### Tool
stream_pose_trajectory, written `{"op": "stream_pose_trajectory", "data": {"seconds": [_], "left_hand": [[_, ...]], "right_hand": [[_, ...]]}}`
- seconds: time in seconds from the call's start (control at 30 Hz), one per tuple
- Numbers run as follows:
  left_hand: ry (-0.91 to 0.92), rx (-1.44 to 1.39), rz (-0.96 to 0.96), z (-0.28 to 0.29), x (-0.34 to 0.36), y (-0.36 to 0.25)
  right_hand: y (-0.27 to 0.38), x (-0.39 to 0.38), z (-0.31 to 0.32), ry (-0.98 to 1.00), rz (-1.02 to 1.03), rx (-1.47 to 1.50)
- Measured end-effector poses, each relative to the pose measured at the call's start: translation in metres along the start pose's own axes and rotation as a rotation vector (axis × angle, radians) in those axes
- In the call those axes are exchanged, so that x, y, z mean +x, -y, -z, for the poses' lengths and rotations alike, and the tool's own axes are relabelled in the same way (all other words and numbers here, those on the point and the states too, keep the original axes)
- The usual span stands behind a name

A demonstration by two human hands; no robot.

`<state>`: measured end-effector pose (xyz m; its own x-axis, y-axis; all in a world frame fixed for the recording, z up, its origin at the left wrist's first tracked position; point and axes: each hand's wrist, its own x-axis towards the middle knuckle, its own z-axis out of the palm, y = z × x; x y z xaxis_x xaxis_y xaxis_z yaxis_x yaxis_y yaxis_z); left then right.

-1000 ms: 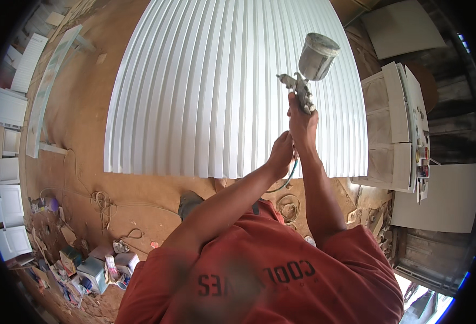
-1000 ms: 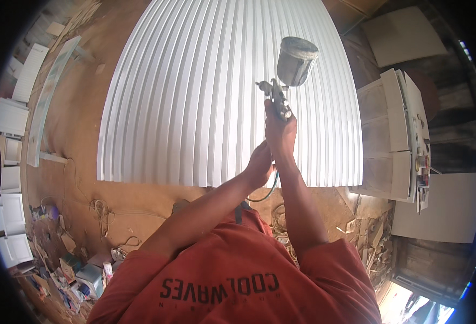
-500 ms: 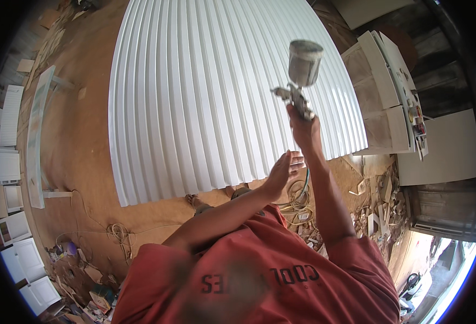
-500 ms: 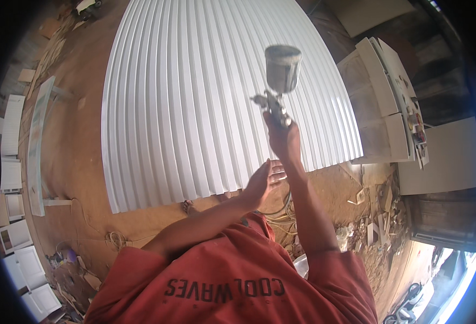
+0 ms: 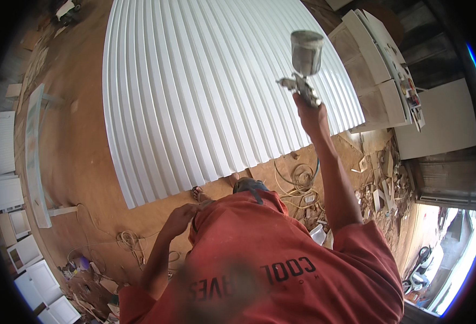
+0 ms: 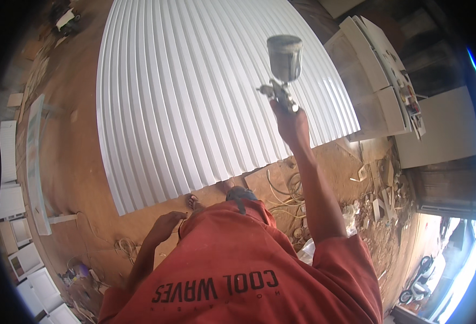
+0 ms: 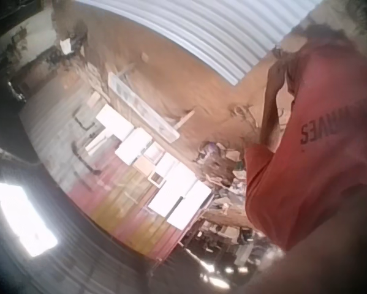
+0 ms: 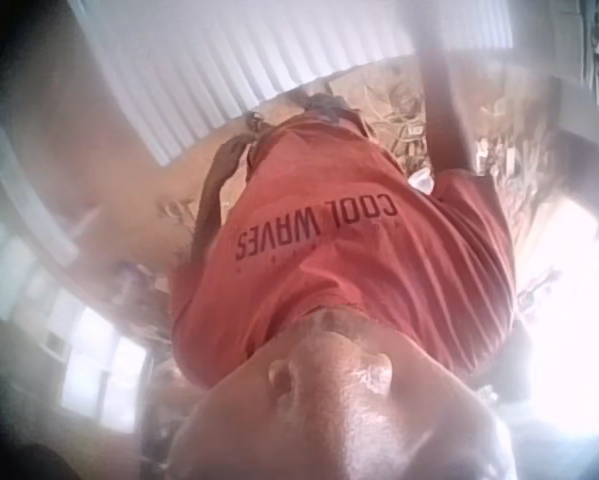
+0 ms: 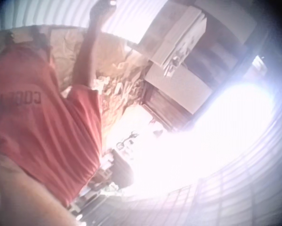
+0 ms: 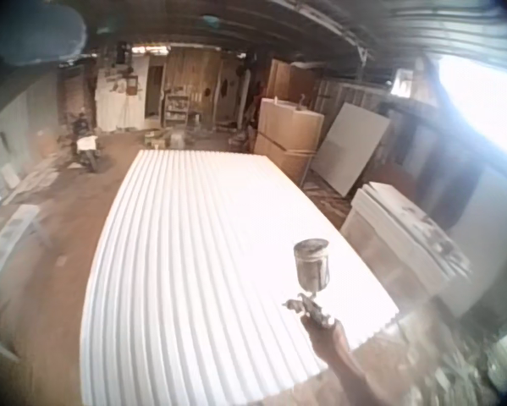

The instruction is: The person uses a spray gun to apply white paint to a wooden furniture piece, moving the gun in steady strokes across the surface while kneeling and standing.

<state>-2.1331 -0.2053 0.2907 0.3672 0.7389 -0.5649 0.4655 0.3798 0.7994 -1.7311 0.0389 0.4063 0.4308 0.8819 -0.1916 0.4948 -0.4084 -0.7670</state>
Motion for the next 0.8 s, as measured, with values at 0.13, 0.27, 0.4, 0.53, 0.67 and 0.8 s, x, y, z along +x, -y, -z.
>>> {"op": "stream_pose_trajectory", "data": {"seconds": [0.13, 0.27, 0.4, 0.53, 0.67, 0.8], "left_hand": [[-0.224, 0.142, 0.049, -0.013, 0.011, 0.169], [-0.256, 0.090, 0.271, -0.038, 0.001, 0.293], [-0.285, 0.054, 0.403, -0.050, -0.008, 0.323], [-0.235, -0.042, 0.405, -0.044, -0.014, 0.301], [-0.312, -0.107, 0.396, -0.041, -0.009, 0.262], [-0.282, -0.134, 0.360, -0.040, -0.008, 0.265]], "right_hand": [[-0.003, -0.081, 0.036, 0.030, -0.058, 0.065], [-0.023, -0.109, 0.068, 0.012, -0.019, -0.035], [-0.042, -0.079, 0.056, -0.043, -0.010, -0.053], [-0.007, -0.058, 0.038, -0.047, -0.096, -0.071], [0.005, -0.039, 0.031, -0.075, 0.098, 0.069], [0.018, -0.046, 0.032, -0.059, 0.054, 0.005]]}}
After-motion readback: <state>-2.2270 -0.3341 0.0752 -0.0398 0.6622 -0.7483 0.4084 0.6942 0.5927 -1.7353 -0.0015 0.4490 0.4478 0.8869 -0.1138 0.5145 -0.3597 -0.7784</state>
